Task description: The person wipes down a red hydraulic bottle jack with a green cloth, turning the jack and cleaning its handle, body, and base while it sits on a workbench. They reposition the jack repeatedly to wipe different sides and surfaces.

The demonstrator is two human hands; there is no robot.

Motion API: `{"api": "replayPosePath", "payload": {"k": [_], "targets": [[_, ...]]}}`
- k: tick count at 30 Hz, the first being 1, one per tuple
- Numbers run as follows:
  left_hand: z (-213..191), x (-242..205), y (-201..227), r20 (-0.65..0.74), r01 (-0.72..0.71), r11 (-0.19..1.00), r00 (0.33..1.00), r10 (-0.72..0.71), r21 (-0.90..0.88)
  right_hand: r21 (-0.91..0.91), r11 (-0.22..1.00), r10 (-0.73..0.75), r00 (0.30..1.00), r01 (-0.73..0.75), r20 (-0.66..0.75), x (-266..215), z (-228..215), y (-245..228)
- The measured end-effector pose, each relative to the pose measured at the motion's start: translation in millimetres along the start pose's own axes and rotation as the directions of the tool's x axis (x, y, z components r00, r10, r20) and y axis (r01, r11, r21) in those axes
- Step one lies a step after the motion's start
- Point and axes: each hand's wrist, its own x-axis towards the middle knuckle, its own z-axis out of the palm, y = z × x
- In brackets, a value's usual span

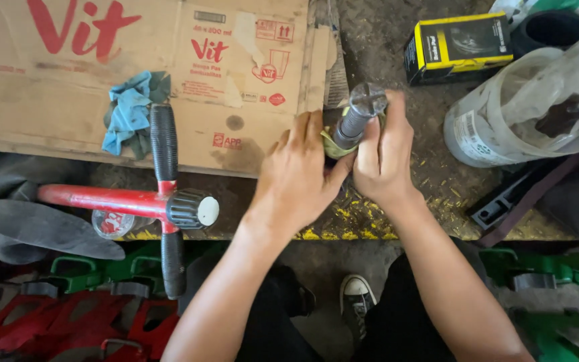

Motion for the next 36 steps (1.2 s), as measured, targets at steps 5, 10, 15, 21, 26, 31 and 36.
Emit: {"api": "replayPosePath", "payload": {"k": [5, 10, 15, 21, 26, 31, 36], "targets": [[-19, -1, -2, 0.001, -0.068, 0.997, 0.998, 0.068, 0.022, 0.037, 0.999, 0.011, 0.991, -0.016, 0.133, 10, -5, 13], [-16, 1, -4, 0.078, -0.037, 0.997, 0.996, 0.031, 0.069, 0.111, 0.992, 0.037, 0.983, -0.058, 0.18, 24, -14, 18], [-2, 2, -8, 0.21, 0.054, 0.986, 0.974, -0.087, 0.157, 0.063, 0.96, 0.247, 0.934, -0.272, 0.258, 20, -19, 42], [4, 3, -14, 0.239, 0.061, 0.984, 0.966, -0.1, 0.165, 0.048, 0.923, 0.326, 0.844, -0.381, 0.426, 20, -19, 40], [-2, 8, -9, 0.232, 0.079, 0.989, 0.967, -0.106, 0.122, 0.152, 0.975, 0.076, 0.888, -0.161, 0.453, 20, -15, 23], [-7, 8, -8, 0.135, 0.052, 0.995, 0.989, -0.062, 0.08, -0.092, 0.958, 0.284, 0.851, -0.272, 0.442, 12, -13, 40], [-9, 9, -5, 0.153, 0.092, 0.992, 0.983, -0.105, 0.09, 0.059, 0.985, 0.122, 0.895, -0.162, 0.428, 17, -11, 27]]}}
